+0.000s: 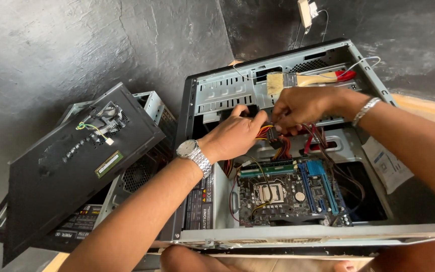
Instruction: The person sits on the floor and works inside an open desktop computer case, manipulating and organizing internal power and data cables with both hands. A second open computer case is visible to the left.
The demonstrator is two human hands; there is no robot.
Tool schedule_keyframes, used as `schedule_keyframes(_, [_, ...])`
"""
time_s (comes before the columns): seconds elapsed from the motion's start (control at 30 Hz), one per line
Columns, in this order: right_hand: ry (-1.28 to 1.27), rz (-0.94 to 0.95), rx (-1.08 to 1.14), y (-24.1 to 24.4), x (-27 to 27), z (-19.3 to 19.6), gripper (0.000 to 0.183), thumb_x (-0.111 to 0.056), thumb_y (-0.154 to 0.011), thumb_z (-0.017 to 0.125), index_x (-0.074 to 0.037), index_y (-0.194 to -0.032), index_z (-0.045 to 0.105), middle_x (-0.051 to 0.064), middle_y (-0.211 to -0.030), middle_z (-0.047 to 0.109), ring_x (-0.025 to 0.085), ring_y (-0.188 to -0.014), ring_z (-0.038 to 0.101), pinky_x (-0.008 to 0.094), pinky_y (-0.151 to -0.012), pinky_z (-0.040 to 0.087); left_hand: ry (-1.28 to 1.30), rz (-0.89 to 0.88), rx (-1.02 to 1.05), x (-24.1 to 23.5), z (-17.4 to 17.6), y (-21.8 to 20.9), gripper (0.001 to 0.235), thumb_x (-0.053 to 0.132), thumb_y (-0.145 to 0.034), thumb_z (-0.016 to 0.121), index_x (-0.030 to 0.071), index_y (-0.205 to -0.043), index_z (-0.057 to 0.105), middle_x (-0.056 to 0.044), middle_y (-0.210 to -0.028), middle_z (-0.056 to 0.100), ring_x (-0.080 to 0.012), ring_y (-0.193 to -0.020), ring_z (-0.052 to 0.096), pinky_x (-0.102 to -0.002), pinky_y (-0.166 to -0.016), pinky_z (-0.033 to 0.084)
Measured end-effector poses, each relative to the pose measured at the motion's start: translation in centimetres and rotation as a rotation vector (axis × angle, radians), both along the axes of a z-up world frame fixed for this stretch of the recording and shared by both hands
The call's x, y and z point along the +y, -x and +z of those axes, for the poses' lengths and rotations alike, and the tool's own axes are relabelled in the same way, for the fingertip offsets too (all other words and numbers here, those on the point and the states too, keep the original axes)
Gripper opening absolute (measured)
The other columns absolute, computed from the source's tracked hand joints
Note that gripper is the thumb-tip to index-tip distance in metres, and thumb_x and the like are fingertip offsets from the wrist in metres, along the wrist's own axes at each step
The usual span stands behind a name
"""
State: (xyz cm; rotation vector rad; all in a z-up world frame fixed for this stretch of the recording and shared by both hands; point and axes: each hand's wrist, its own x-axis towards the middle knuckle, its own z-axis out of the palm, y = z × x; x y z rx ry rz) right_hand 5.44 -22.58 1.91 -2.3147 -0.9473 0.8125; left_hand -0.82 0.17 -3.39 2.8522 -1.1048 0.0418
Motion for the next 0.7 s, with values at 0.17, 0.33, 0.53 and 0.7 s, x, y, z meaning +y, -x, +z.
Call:
schedule_keyframes(0.17, [0.122,0.114,-0.045,-1.3,-0.6,-0.8,0.035,-0.02,-0.09,0.071,0.004,-0.116,0.075,0.02,-0.084,0.08,0.031,-0.075,0.079,0.044,-0.071,0.062,-0.037,-0.004,0.029,-0.5,1.7,0.3,0.032,0.013,-0.095,0.062,0.009,-0.127,0.056,-0.012,-0.088,0.074,-0.0353,-0.113,0.061,-0.041,-0.104,0.045])
schedule_keyframes(0.33, [0.18,0.129,-0.086,0.1,0.1,0.5,0.031,-0.022,-0.097,0.059,0.0,-0.111,0.075,0.015,-0.072,0.078,0.027,-0.064,0.077,0.04,-0.065,0.062,0.032,0.058,0.241,-0.8,2.0,0.2,0.043,0.013,-0.099,0.058,0.012,-0.142,0.054,-0.019,-0.106,0.075,-0.0432,-0.115,0.061,-0.048,-0.095,0.053])
schedule_keyframes(0.53, [0.084,-0.048,0.031,0.8,0.1,1.2,0.034,-0.022,-0.103,0.059,0.007,-0.105,0.076,0.017,-0.067,0.07,0.026,-0.053,0.067,0.037,-0.055,0.06,0.169,0.102,0.411,-0.6,4.3,1.4,0.04,0.013,-0.099,0.057,0.007,-0.139,0.057,-0.02,-0.119,0.073,-0.0415,-0.112,0.068,-0.05,-0.096,0.055])
schedule_keyframes(0.7, [0.297,0.239,-0.136,-2.5,-2.1,-1.6,0.03,-0.034,-0.087,0.072,-0.008,-0.099,0.08,0.017,-0.067,0.077,0.033,-0.069,0.078,0.047,-0.067,0.059,0.137,0.109,0.39,-0.2,4.0,0.9,0.027,0.024,-0.099,0.058,0.007,-0.118,0.067,-0.018,-0.106,0.076,-0.0396,-0.101,0.072,-0.047,-0.09,0.058])
